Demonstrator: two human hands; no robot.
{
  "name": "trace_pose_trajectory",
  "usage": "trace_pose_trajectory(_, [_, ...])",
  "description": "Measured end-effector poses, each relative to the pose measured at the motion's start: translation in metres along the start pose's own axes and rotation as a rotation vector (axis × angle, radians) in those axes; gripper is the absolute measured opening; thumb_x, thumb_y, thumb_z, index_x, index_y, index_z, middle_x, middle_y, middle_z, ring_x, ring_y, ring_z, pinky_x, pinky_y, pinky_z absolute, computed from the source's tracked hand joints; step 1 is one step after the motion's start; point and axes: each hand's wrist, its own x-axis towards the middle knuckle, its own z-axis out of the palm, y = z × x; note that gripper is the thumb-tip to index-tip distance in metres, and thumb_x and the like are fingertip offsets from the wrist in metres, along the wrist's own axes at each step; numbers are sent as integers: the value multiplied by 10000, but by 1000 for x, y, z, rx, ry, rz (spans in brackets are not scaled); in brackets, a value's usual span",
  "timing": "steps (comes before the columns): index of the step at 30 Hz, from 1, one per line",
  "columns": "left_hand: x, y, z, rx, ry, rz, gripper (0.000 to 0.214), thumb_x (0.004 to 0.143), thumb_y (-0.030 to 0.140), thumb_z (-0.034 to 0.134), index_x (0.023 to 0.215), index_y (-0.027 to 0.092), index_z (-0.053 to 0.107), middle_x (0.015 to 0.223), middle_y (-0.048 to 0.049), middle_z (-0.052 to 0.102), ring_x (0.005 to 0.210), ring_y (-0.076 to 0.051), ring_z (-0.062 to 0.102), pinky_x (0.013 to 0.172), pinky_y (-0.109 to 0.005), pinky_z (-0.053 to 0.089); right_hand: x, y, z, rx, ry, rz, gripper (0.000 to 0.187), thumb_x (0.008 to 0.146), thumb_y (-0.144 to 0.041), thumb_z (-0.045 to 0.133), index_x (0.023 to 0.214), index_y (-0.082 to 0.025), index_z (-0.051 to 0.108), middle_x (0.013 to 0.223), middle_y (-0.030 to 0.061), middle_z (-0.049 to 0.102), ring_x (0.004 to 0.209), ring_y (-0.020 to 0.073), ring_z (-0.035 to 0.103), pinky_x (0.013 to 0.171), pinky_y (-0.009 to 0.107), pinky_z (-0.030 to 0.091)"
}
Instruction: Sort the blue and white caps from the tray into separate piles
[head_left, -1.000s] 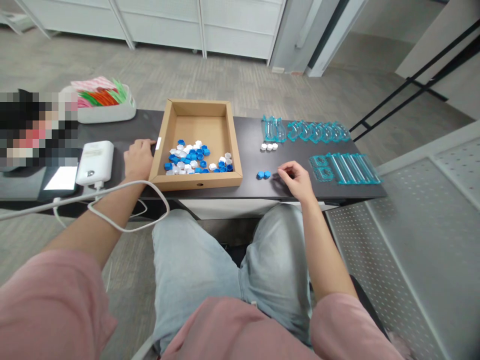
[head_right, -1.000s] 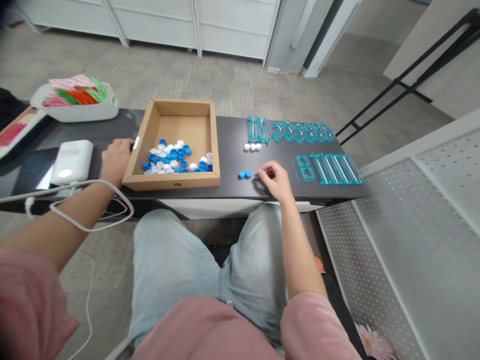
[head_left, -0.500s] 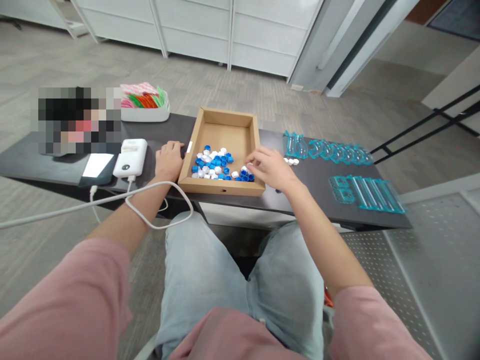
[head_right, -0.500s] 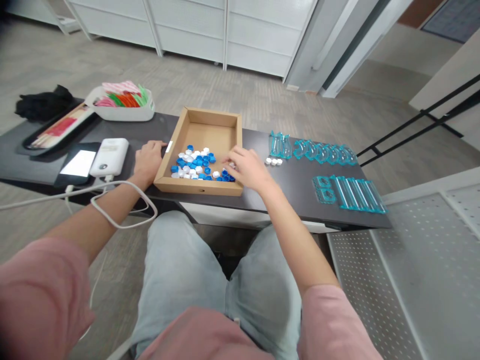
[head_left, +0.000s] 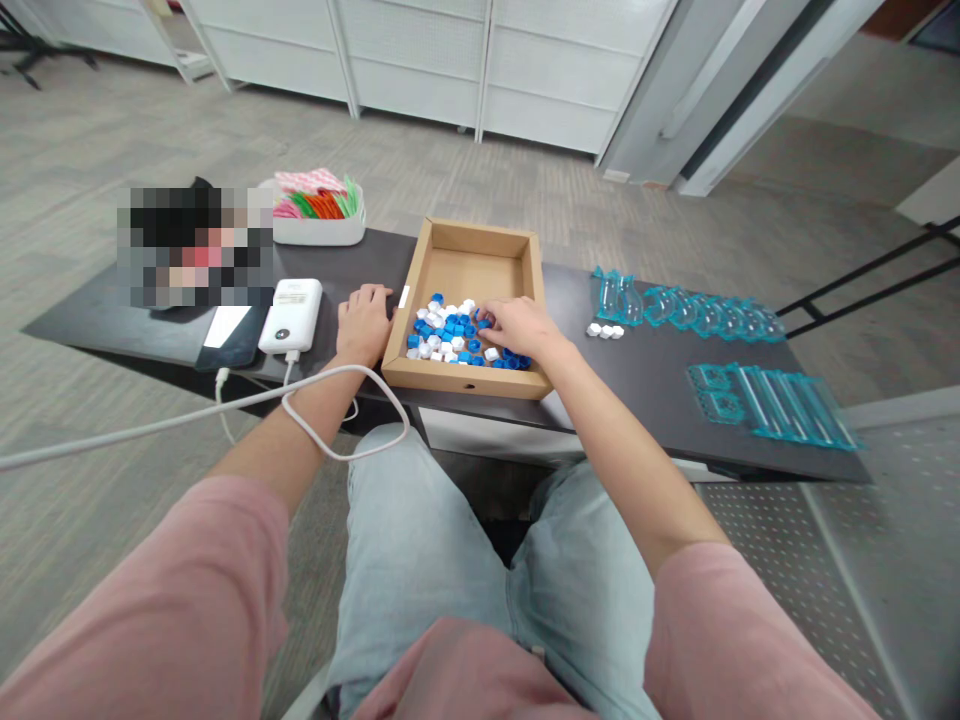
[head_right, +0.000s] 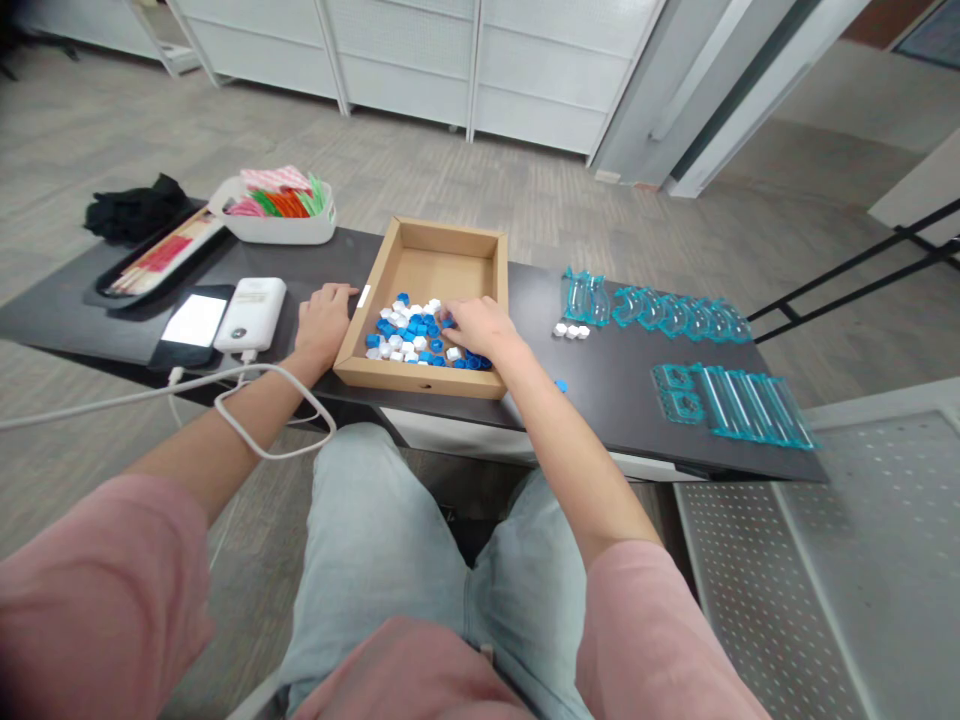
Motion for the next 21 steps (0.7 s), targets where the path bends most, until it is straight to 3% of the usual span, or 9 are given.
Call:
trace_pose_trajectory(2, [0, 0, -1, -2, -8, 2, 574, 1119, 302, 416, 1614, 209, 692, 1705, -224, 640, 1580, -408, 574, 1300, -544, 453, -6, 5, -6, 184, 107, -17, 196, 1057, -312, 852, 1238, -238, 858, 1064, 57, 882, 976, 266, 811, 953, 387, 621])
trace_pose_trajectory(5, [0, 1, -3, -16, -13, 6, 576, 1119, 298, 415, 1617, 214, 692, 1701, -230, 648, 1580, -424, 571, 1308, -573, 445, -34, 26, -20, 402, 401, -40, 323, 1083, -530, 852, 1230, -243, 838, 1104, 72, 860, 961, 246, 780, 938, 398, 647])
trace_pose_trajectory(7, [-1, 2, -5, -26, -13, 3, 586, 1117, 281, 406, 1626, 211, 687, 1704, -236, 650, 1583, -438, 565, 1315, -597, 436, -68, 50, -27, 478, 582, 0, 415, 1073, -659, 838, 1213, -269, 817, 1120, 71, 842, 955, 244, 771, 938, 415, 657])
trace_pose_trajectory(10, [-2, 3, -8, -26, -30, -3, 597, 1122, 279, 385, 1638, 190, 673, 1728, -252, 630, 1598, -452, 551, 1324, -620, 428, -130, 90, -26, 561, 715, 137, 503, 1022, -772, 835, 1184, -299, 784, 1054, 47, 809, 887, 238, 757, 884, 417, 655])
trace_pose_trajectory(13, [-1, 2, -10, -12, -65, 3, 603, 1139, 314, 366, 1651, 157, 643, 1753, -267, 599, 1612, -461, 532, 1335, -635, 419, -190, 118, -9, 551, 755, 295, 514, 994, -776, 828, 1186, -301, 794, 1051, 48, 810, 881, 245, 744, 877, 427, 643])
trace_pose_trajectory(16, [2, -2, -10, -4, -97, -1, 598, 1147, 327, 373, 1658, 141, 623, 1767, -268, 581, 1618, -459, 521, 1345, -639, 414, -231, 129, 12, 514, 709, 402, 495, 963, -759, 833, 1100, -284, 807, 1005, 57, 822, 850, 255, 729, 854, 439, 631])
trace_pose_trajectory(19, [5, -4, -10, -1, -104, -7, 579, 1153, 322, 393, 1655, 150, 625, 1776, -258, 581, 1625, -458, 521, 1357, -652, 417, -246, 126, 26, 508, 642, 433, 457, 942, -727, 863, 1032, -284, 793, 907, 47, 818, 806, 260, 726, 819, 433, 618])
trace_pose_trajectory(21, [6, -3, -11, 8, -101, -5, 576, 1154, 313, 394, 1655, 156, 630, 1774, -257, 587, 1622, -460, 528, 1353, -668, 432, -246, 123, 29, 486, 595, 396, 419, 959, -696, 875, 1027, -291, 789, 949, 61, 855, 847, 274, 757, 857, 446, 624])
